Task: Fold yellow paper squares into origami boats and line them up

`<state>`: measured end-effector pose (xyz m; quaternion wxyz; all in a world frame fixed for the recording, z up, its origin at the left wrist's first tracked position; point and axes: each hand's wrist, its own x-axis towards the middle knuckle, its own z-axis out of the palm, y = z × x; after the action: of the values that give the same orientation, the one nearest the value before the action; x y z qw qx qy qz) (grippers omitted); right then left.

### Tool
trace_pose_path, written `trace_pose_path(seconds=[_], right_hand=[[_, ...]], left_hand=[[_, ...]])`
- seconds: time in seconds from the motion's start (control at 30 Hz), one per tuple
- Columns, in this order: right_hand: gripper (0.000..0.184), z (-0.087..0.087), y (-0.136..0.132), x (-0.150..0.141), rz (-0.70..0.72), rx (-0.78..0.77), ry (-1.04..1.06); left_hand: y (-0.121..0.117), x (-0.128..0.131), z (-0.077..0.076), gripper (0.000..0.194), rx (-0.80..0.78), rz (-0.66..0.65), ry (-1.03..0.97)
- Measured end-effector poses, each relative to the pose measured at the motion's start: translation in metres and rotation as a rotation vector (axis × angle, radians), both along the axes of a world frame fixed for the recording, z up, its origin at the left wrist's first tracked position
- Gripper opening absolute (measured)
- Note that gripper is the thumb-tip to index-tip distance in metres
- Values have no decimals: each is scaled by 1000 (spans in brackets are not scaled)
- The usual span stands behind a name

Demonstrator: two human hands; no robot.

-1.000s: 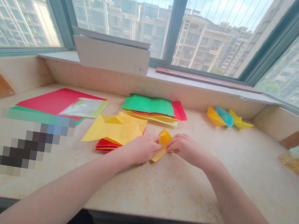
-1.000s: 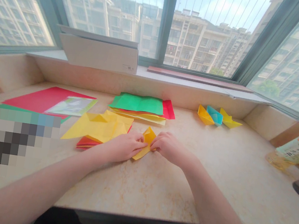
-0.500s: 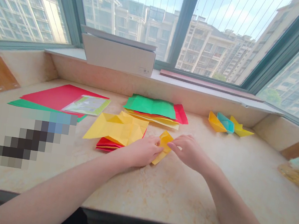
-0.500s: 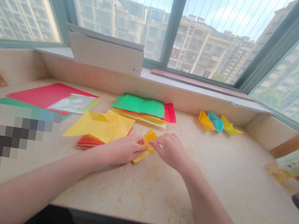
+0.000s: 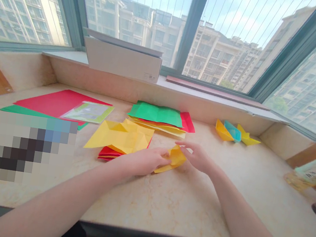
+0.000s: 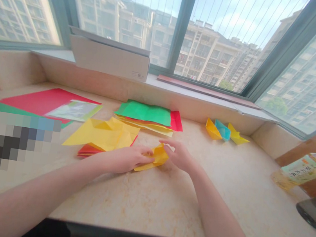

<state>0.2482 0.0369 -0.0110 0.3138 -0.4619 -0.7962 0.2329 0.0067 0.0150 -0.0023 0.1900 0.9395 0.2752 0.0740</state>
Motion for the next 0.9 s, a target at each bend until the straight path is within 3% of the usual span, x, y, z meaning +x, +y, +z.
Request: trace_pose_path(seconds=[0.17, 0.4, 0.6, 0.9], right_hand=[[31, 6, -5, 7, 107, -9, -90], [34, 23, -12, 15, 172, -43, -311], [26, 30, -16, 19, 218, -17, -383], [40, 23, -13, 34, 162, -52, -398]], left_hand=[[6, -6, 1, 41, 76, -64, 57], [4, -6, -1, 34, 269, -34, 81], [7, -6, -5, 33, 204, -97, 38], [6, -5, -1, 33, 101, -79, 15]])
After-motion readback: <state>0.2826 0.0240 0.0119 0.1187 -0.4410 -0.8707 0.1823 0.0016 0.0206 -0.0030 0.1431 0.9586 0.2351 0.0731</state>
